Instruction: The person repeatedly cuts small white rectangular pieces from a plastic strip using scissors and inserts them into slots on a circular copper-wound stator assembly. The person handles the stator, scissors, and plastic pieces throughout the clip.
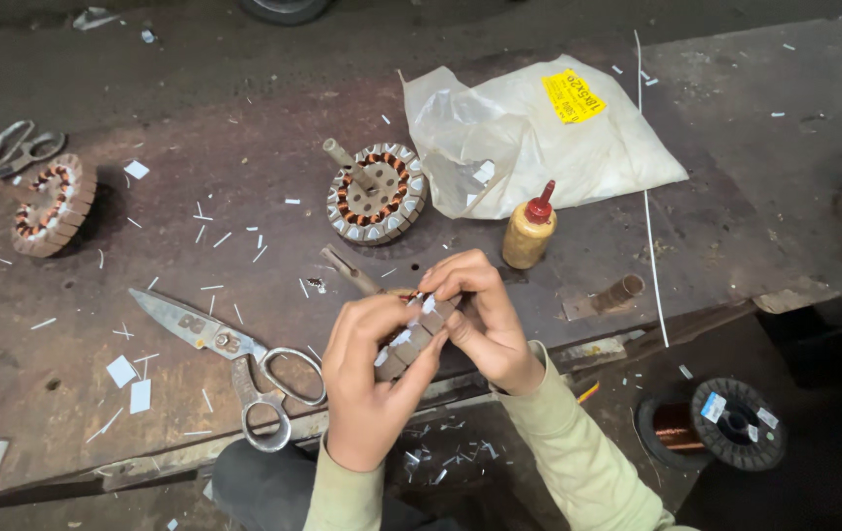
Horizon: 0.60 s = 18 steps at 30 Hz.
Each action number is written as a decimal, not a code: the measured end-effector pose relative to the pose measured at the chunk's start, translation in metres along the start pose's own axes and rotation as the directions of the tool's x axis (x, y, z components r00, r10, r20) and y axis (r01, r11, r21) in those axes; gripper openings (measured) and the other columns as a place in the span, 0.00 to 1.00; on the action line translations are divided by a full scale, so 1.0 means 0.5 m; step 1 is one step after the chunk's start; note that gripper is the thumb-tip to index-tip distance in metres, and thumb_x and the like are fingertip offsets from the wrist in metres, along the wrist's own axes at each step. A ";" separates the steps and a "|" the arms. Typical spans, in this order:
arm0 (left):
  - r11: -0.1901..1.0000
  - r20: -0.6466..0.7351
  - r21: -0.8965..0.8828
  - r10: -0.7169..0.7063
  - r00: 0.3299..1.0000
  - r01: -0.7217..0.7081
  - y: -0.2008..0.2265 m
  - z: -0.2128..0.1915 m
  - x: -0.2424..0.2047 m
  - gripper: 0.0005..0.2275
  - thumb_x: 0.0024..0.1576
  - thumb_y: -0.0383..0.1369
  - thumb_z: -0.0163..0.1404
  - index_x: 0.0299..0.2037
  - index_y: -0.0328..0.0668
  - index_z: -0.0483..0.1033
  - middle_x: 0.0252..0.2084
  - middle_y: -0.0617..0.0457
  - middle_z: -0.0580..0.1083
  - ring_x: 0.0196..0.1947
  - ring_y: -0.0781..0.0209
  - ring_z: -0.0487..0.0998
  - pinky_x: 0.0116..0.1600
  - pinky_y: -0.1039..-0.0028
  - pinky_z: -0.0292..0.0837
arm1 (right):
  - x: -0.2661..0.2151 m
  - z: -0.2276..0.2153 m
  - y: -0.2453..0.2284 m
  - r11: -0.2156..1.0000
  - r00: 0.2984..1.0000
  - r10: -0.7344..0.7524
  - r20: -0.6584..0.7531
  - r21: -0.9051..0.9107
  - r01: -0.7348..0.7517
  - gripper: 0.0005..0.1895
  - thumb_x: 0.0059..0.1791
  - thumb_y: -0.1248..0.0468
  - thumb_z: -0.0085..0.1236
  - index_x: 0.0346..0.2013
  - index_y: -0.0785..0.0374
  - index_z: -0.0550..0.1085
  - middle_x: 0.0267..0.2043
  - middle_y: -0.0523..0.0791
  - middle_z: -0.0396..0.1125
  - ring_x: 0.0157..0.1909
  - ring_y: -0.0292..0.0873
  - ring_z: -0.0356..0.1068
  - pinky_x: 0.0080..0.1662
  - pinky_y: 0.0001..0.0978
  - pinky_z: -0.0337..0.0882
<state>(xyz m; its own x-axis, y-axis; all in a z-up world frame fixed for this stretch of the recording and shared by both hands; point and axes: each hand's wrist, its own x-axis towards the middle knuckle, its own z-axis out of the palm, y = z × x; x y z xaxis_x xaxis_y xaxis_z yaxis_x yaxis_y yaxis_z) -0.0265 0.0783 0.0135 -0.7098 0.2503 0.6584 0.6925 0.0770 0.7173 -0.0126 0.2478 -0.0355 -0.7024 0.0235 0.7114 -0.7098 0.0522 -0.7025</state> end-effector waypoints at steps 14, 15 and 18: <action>0.972 -0.008 -0.227 -0.063 0.998 0.059 0.003 -0.041 0.043 0.12 0.55 0.26 0.61 0.47 0.32 0.79 0.48 0.47 0.77 0.50 0.57 0.78 0.57 0.71 0.72 | 0.078 0.058 -0.081 0.954 0.993 0.072 -0.094 -0.283 -0.096 0.12 0.54 0.70 0.50 0.52 0.69 0.68 0.51 0.48 0.62 0.55 0.44 0.64 0.59 0.32 0.63; 0.964 0.007 -0.258 -0.059 0.998 0.059 -0.007 -0.042 0.046 0.11 0.56 0.26 0.60 0.48 0.32 0.79 0.48 0.47 0.77 0.51 0.58 0.78 0.58 0.72 0.72 | 0.082 0.061 -0.089 0.927 0.990 0.082 -0.113 -0.356 -0.118 0.12 0.53 0.70 0.50 0.51 0.69 0.69 0.49 0.48 0.63 0.53 0.45 0.65 0.57 0.33 0.64; 0.946 0.018 -0.309 -0.095 0.995 0.095 -0.044 -0.044 0.052 0.11 0.58 0.27 0.59 0.49 0.32 0.79 0.49 0.47 0.77 0.52 0.59 0.77 0.60 0.73 0.71 | 0.101 0.080 -0.090 0.854 0.989 0.078 -0.126 -0.503 -0.132 0.10 0.53 0.69 0.52 0.49 0.68 0.70 0.47 0.50 0.65 0.52 0.48 0.67 0.56 0.36 0.65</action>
<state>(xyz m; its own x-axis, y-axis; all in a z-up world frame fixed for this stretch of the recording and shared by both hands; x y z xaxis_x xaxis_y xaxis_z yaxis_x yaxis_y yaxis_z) -0.0630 0.0618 0.0196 -0.7697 0.2592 0.5835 0.5478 -0.2012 0.8120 -0.0184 0.2067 0.0312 -0.7435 0.1531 0.6510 -0.4866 0.5439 -0.6836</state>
